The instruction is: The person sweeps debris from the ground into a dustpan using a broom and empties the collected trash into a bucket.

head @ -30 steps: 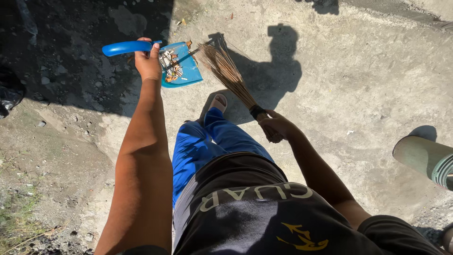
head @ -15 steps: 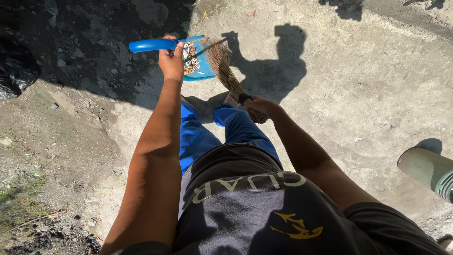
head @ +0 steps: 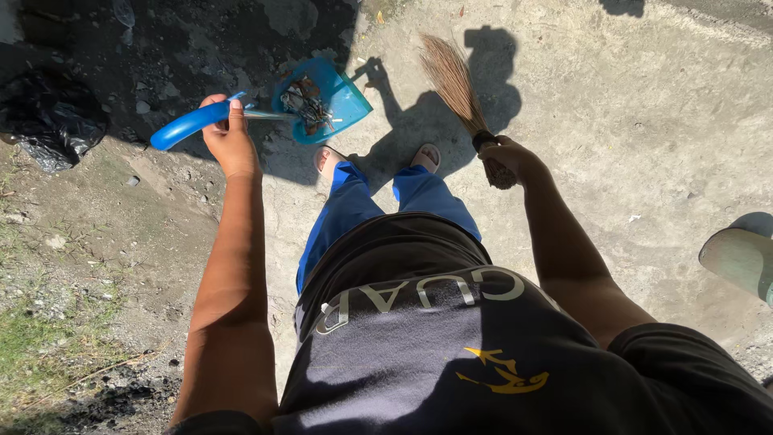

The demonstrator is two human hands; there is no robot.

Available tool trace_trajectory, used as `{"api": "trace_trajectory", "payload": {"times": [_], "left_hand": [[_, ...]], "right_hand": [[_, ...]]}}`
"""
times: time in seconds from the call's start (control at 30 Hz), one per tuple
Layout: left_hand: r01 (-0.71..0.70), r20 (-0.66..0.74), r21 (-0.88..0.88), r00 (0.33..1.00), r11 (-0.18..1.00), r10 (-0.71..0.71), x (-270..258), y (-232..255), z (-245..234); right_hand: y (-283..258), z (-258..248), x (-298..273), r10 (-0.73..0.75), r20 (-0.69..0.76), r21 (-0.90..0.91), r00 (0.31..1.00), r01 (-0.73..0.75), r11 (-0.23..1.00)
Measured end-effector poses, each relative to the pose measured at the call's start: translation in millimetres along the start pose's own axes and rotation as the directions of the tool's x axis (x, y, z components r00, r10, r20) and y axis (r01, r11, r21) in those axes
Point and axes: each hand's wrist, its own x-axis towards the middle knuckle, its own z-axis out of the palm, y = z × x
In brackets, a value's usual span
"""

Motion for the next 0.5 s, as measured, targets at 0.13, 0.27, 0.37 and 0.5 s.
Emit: {"api": "trace_trajectory", "payload": {"times": [0.13,0.27,0.37,0.5], "left_hand": [[-0.071,-0.031,0.096,0.997,0.993,0.074,23.5,-16.2,-29.4],[-0.132,-0.069,0.146,0.987,0.98,0.144,47.9,-65.1,-45.4],[-0.166,-0.107,0.097,0.979,0.981,0.176,58.4,-94.8,-55.9],[-0.123,-0.201,0.094,0.97,0.988,0.14,68.5,-97.1,-73.2]], "right_hand": [[-18.5,89.0,54.6,0.086,0.071,0.157,0.994,-0.097,0.983],[-42.9,185.3,54.6,0.123,0.221,-0.1,0.968,-0.103,0.99],[-55.2,197.2,24.5,0.042,0.331,-0.113,0.943,-0.005,0.994],[-76.4,150.0,-27.4,-0.053,0.404,-0.079,0.913,0.092,0.993]]}}
